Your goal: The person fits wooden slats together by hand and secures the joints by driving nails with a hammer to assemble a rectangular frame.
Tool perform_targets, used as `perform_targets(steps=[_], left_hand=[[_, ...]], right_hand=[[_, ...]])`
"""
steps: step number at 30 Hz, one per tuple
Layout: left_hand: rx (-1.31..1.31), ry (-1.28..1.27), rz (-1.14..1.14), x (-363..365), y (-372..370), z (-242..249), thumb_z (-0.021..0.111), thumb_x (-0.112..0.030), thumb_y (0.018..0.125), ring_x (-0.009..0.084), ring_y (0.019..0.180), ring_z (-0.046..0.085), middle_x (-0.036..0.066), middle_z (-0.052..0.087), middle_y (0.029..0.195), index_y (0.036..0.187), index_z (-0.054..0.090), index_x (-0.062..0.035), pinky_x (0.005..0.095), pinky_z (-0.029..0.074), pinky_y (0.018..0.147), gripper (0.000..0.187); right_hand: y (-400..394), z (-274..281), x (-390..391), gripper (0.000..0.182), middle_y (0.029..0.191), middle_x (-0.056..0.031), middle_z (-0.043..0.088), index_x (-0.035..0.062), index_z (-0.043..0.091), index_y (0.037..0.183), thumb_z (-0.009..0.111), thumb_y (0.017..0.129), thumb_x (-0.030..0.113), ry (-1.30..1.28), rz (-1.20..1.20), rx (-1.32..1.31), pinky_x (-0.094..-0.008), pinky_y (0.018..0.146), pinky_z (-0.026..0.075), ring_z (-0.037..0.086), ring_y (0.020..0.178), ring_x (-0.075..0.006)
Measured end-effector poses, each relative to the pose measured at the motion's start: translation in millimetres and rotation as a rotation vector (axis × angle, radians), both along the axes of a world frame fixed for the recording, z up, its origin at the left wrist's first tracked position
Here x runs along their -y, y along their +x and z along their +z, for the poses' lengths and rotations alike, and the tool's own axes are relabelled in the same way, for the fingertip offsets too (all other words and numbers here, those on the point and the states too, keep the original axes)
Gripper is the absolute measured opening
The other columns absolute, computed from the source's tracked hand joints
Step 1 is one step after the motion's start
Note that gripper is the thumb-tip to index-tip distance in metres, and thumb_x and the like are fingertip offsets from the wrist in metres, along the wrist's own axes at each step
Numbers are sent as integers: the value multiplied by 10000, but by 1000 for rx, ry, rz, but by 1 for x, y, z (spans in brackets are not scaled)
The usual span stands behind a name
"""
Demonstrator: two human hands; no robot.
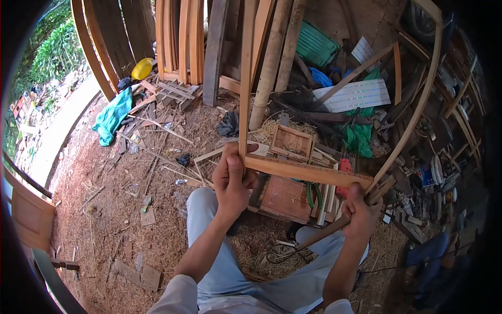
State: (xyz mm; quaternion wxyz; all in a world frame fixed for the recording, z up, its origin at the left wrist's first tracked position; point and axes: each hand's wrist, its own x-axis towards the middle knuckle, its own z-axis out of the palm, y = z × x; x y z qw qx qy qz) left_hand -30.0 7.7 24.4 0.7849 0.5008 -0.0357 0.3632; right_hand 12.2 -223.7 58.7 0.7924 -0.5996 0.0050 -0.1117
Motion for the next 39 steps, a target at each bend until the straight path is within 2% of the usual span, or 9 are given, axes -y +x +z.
perform_targets(steps=[4, 8, 13, 17, 27, 30, 34, 36, 39], left_hand=[[9, 3, -31, 4, -6, 4, 381, -374, 1060, 19, 489, 295, -47, 372, 709, 1158, 559, 13, 205, 249, 435, 438], [42, 30, 3, 5, -5, 2, 377, -335, 1066, 21, 522, 365, -9, 441, 923, 1130, 571, 44, 203, 311, 440, 430], [64, 78, 31, 6, -7, 2, 370, -326, 1067, 21, 525, 379, -3, 454, 934, 1127, 574, 44, 199, 318, 440, 427], [36, 61, 20, 5, -6, 4, 368, -321, 1069, 19, 515, 367, 0, 455, 954, 1119, 577, 46, 204, 325, 438, 425], [50, 38, -4, 8, -1, -1, 367, -328, 1070, 11, 485, 321, -26, 443, 868, 1134, 579, 26, 200, 282, 418, 417], [-20, 74, 94, 9, 4, -9, 373, -378, 1063, 2, 481, 316, -55, 397, 702, 1136, 565, 12, 197, 233, 412, 441], [-29, -111, -133, 0, 15, -17, 422, -342, 1056, 26, 555, 402, -32, 485, 741, 1137, 559, -10, 197, 298, 481, 368], [-184, -82, -227, -11, 21, -22, 446, -260, 1050, 83, 781, 549, 24, 579, 933, 1173, 561, -10, 234, 435, 654, 302], [-300, -17, -351, -27, 24, -30, 469, -207, 1037, 144, 979, 585, 65, 601, 1103, 1215, 560, -10, 289, 475, 836, 281]], right_hand=[[5, -1, 12, 424, 666, 7, 519, 10, 589, 991, 859, 744, 225, 9, 133, 13, -239, 399, 294, 432, 452, -84], [3, -5, 17, 457, 701, 5, 517, 19, 568, 1094, 828, 783, 230, 5, 185, 60, -229, 415, 301, 399, 484, -68], [0, -1, 20, 474, 761, 5, 518, 37, 541, 1181, 798, 816, 197, 15, 226, 83, -217, 430, 309, 377, 521, -51], [-3, 4, 16, 386, 704, -31, 564, -5, 604, 1028, 828, 778, 185, 47, 174, 120, -242, 401, 286, 420, 451, -85], [-1, 8, 1, 307, 632, 26, 492, 28, 605, 927, 813, 795, 211, 65, 99, -6, -229, 399, 286, 381, 452, -53], [14, -6, 6, 300, 647, 34, 497, 30, 597, 934, 805, 806, 205, 55, 205, -65, -226, 400, 289, 382, 461, -43], [32, -8, 5, 210, 653, 46, 481, 54, 585, 983, 740, 865, 133, -20, 245, -129, -199, 400, 284, 364, 471, -22], [41, -13, 5, 229, 662, 44, 487, 44, 590, 1015, 738, 868, 138, -29, 215, -137, -201, 404, 293, 372, 477, -24], [53, -38, 19, 310, 728, 30, 535, 16, 592, 1115, 735, 877, 153, -42, 249, -177, -195, 410, 310, 398, 508, -23]])
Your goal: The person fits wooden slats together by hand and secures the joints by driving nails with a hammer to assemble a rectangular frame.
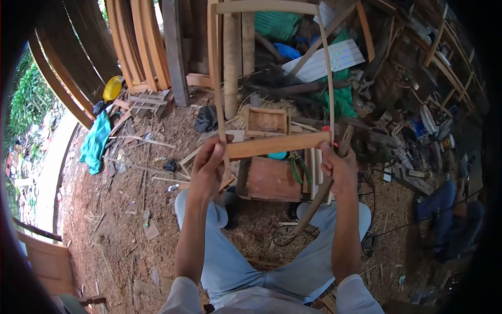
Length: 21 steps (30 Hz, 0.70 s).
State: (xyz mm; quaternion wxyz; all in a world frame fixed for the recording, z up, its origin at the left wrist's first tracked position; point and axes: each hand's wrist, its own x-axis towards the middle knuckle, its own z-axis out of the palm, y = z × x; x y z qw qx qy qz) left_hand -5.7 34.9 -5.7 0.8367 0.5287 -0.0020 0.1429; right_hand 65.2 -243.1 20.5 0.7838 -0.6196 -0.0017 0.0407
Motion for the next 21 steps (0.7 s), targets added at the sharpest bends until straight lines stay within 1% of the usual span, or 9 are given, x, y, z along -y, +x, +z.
perform_targets(steps=[1, 4, 6, 10, 12, 15, 16, 19, 21], left_hand=[[-32, -5, -13, -5, 3, -5, 490, -192, 1027, 157, 1022, 595, 58, 611, 1116, 1254, 555, -17, 296, 480, 893, 294], [-22, 14, -37, -3, 4, -8, 540, -203, 1013, 121, 1012, 579, 40, 628, 1094, 1257, 577, -34, 294, 442, 895, 299], [-41, 35, -41, -2, 3, -7, 544, -209, 1010, 129, 1032, 585, 42, 630, 1096, 1276, 563, -38, 305, 449, 904, 317], [-54, 69, -101, -2, -4, 5, 486, -186, 1023, 158, 1051, 600, 66, 626, 1109, 1349, 505, -45, 304, 485, 902, 355], [-56, 97, -162, -7, -9, 10, 481, -195, 1023, 168, 1083, 602, 98, 631, 1164, 1383, 466, -44, 316, 493, 920, 390], [36, 213, -104, -1, -16, 15, 482, -166, 1010, 237, 1038, 649, 177, 624, 1207, 1415, 407, -25, 373, 524, 924, 436], [82, 199, -102, -3, -19, 16, 505, -170, 1008, 269, 1096, 636, 176, 628, 1197, 1413, 416, -25, 371, 526, 928, 439], [109, 120, -66, 9, -34, 25, 515, -145, 994, 268, 1080, 643, 186, 645, 1155, 1416, 398, 3, 384, 525, 930, 462], [228, 151, -21, 14, -43, 29, 544, -158, 978, 259, 1016, 668, 183, 682, 1049, 1394, 408, 60, 395, 529, 919, 489]], right_hand=[[3, -5, 2, 331, 751, 27, 548, 9, 589, 1140, 733, 879, 153, 47, 17, 3, -190, 410, 309, 404, 521, -18], [9, -11, 5, 401, 795, 22, 569, -3, 572, 1219, 729, 883, 153, 89, 25, -1, -177, 409, 306, 409, 546, -8], [12, -14, 10, 186, 649, 49, 464, 31, 604, 924, 735, 874, 153, 100, 60, 5, -212, 413, 302, 394, 523, -34], [15, -17, 18, 166, 642, 48, 458, 31, 606, 925, 716, 886, 149, 101, 53, -4, -208, 417, 281, 381, 509, -34], [13, -20, 17, 156, 637, 45, 453, 29, 607, 931, 701, 894, 148, 90, 133, -18, -211, 423, 267, 370, 495, -36], [11, -28, 18, 173, 636, 43, 447, 22, 612, 958, 705, 894, 154, 87, 135, -40, -224, 434, 275, 368, 493, -42], [9, -28, 19, 180, 638, 43, 445, 23, 614, 966, 709, 892, 157, 137, 186, -42, -226, 438, 279, 373, 500, -43], [4, -23, 15, 210, 651, 44, 447, 30, 608, 1023, 715, 890, 154, 274, 256, -12, -222, 444, 277, 380, 522, -48], [1, -22, 12, 254, 661, 44, 451, 33, 600, 1060, 725, 887, 172, 286, 234, 11, -222, 445, 277, 380, 530, -49]])
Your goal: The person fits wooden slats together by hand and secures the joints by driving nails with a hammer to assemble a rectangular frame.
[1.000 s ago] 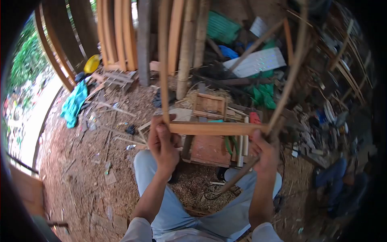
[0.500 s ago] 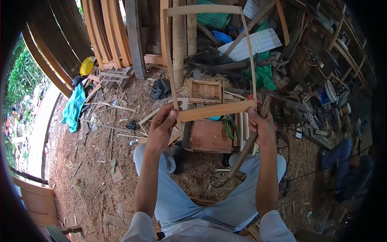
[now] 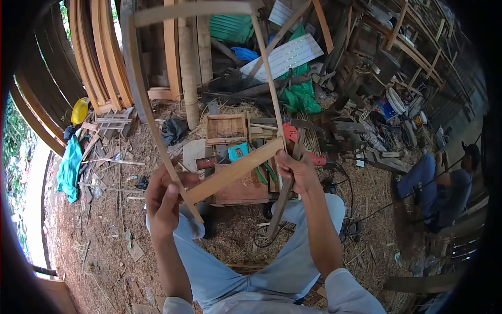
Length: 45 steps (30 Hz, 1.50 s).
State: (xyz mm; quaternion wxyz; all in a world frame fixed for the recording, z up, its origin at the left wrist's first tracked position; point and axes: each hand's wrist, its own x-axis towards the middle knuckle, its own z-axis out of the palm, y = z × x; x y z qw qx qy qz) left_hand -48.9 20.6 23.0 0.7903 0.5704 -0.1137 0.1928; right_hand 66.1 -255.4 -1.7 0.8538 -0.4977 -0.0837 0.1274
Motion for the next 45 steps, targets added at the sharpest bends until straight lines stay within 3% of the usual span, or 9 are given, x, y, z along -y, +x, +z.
perform_targets(steps=[4, 8, 16, 28, 31, 34, 36, 38, 45], left_hand=[[34, 106, 156, 8, -13, 12, 569, -181, 968, 250, 882, 698, 154, 705, 899, 1360, 433, 122, 421, 539, 906, 514], [156, 154, 180, 8, -19, 17, 546, -163, 974, 234, 858, 680, 175, 671, 1001, 1391, 416, 85, 427, 569, 833, 502], [204, 161, 227, 4, -26, 20, 524, -177, 985, 238, 819, 680, 168, 668, 911, 1395, 389, 115, 444, 571, 821, 521], [83, 122, 255, 3, -19, 15, 563, -209, 973, 253, 820, 698, 163, 694, 863, 1395, 404, 113, 383, 546, 834, 554], [-61, 117, 225, 4, -14, 8, 572, -163, 962, 263, 930, 677, 175, 690, 987, 1386, 443, 81, 389, 512, 864, 506], [67, 1010, 1243, 33, -6, 11, 562, -2, 916, 292, 1148, 577, 148, 576, 1227, 1334, 539, -33, 443, 471, 963, 420], [220, 932, 733, 62, -5, 25, 596, -9, 897, 316, 1161, 561, 164, 539, 1286, 1266, 573, -35, 428, 471, 958, 371], [198, 986, 552, 95, 21, 35, 613, -25, 880, 324, 1034, 618, 167, 593, 1179, 1242, 581, -47, 417, 496, 893, 364], [109, 1217, 389, 109, 57, 30, 638, -71, 831, 270, 728, 656, 66, 602, 825, 1220, 622, -112, 398, 520, 624, 392]], right_hand=[[-1, 1, 2, 373, 696, 44, 444, 31, 572, 1180, 728, 894, 213, 59, 0, 54, -213, 452, 286, 361, 551, -47], [2, -3, 2, 327, 729, 43, 427, 30, 579, 1171, 685, 927, 220, 205, 34, 93, -198, 464, 293, 357, 596, -42], [-1, -3, 5, 313, 814, 28, 436, 11, 542, 1206, 608, 975, 213, 424, 173, -12, -177, 477, 310, 372, 656, -49], [-10, 6, -1, 282, 796, 32, 522, 20, 598, 1082, 735, 884, 167, 141, -52, 74, -212, 476, 327, 417, 599, -51], [-10, 7, -5, 279, 760, 28, 530, 24, 613, 1046, 768, 849, 145, 84, -160, 46, -224, 475, 317, 426, 557, -59], [-9, 9, -7, 272, 718, 21, 523, 11, 624, 1031, 772, 841, 137, 32, -217, 32, -234, 479, 312, 420, 535, -67], [-8, 8, -11, 290, 717, 19, 522, 2, 623, 1042, 774, 839, 144, 13, -219, 46, -232, 481, 310, 422, 537, -69], [-11, 6, -13, 308, 715, 17, 521, -7, 623, 1053, 776, 838, 151, -25, -209, 40, -231, 484, 308, 424, 539, -72], [-12, 5, -9, 319, 705, 16, 515, -26, 618, 1092, 725, 889, 196, 22, -172, 78, -222, 489, 316, 436, 561, -70]])
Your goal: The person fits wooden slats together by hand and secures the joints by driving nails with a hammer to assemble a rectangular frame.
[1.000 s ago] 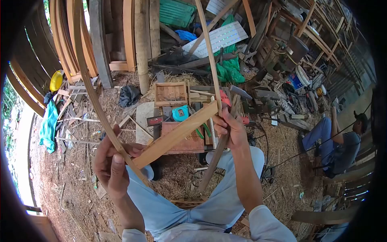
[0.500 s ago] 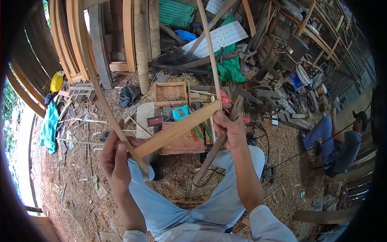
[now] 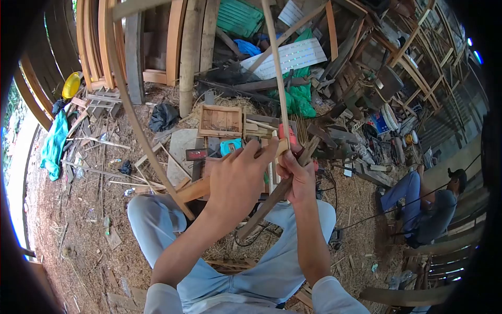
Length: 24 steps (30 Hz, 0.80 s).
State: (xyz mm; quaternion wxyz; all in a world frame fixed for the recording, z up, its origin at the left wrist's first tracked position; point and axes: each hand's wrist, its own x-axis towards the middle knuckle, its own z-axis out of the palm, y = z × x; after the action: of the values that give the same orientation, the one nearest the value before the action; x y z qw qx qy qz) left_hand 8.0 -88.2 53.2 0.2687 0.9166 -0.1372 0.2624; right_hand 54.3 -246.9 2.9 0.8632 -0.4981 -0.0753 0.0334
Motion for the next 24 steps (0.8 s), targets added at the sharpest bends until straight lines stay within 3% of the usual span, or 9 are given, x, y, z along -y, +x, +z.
perform_targets(steps=[2, 4, 8, 13, 16, 24], left_hand=[[30, 17, 11, 0, -3, 0, 643, -57, 808, 251, 707, 655, 57, 566, 805, 1212, 643, -129, 377, 514, 566, 410], [39, 11, 14, 0, -5, 2, 645, -51, 796, 249, 696, 653, 55, 566, 816, 1216, 645, -130, 377, 516, 572, 427], [71, -2, 6, 1, -7, 2, 648, -39, 762, 251, 692, 651, 53, 565, 840, 1223, 652, -135, 377, 519, 586, 471], [91, -3, 8, 1, -10, 3, 653, -46, 751, 248, 692, 647, 53, 563, 826, 1224, 651, -135, 368, 517, 598, 481], [107, -13, -1, 1, -15, 6, 651, -46, 749, 242, 694, 643, 52, 563, 817, 1227, 649, -128, 363, 513, 602, 485], [70, 15, 28, 3, -28, 15, 639, -44, 740, 230, 741, 646, 45, 554, 815, 1235, 644, -112, 358, 517, 630, 500]], right_hand=[[-1, -2, 2, 323, 704, 16, 514, -27, 615, 1098, 719, 896, 203, 7, 9, -7, -220, 488, 317, 433, 562, -67], [-2, 2, 2, 294, 736, 45, 474, -2, 597, 1112, 700, 909, 185, 27, 64, -16, -184, 488, 301, 382, 594, -32], [-5, 2, 1, 293, 718, 48, 459, -4, 598, 1101, 701, 910, 192, 39, -22, -50, -181, 487, 298, 368, 576, -35], [-4, 2, 1, 309, 697, 55, 429, 6, 598, 1076, 714, 903, 235, 27, 60, 16, -182, 480, 295, 350, 570, -38], [-2, 0, 7, 329, 696, 45, 467, 11, 623, 1066, 723, 894, 273, 47, 166, 39, -209, 489, 291, 377, 580, -48], [-8, -1, 7, 299, 783, 40, 512, 20, 603, 1073, 676, 926, 271, 152, 145, -23, -207, 490, 296, 348, 589, -45]])
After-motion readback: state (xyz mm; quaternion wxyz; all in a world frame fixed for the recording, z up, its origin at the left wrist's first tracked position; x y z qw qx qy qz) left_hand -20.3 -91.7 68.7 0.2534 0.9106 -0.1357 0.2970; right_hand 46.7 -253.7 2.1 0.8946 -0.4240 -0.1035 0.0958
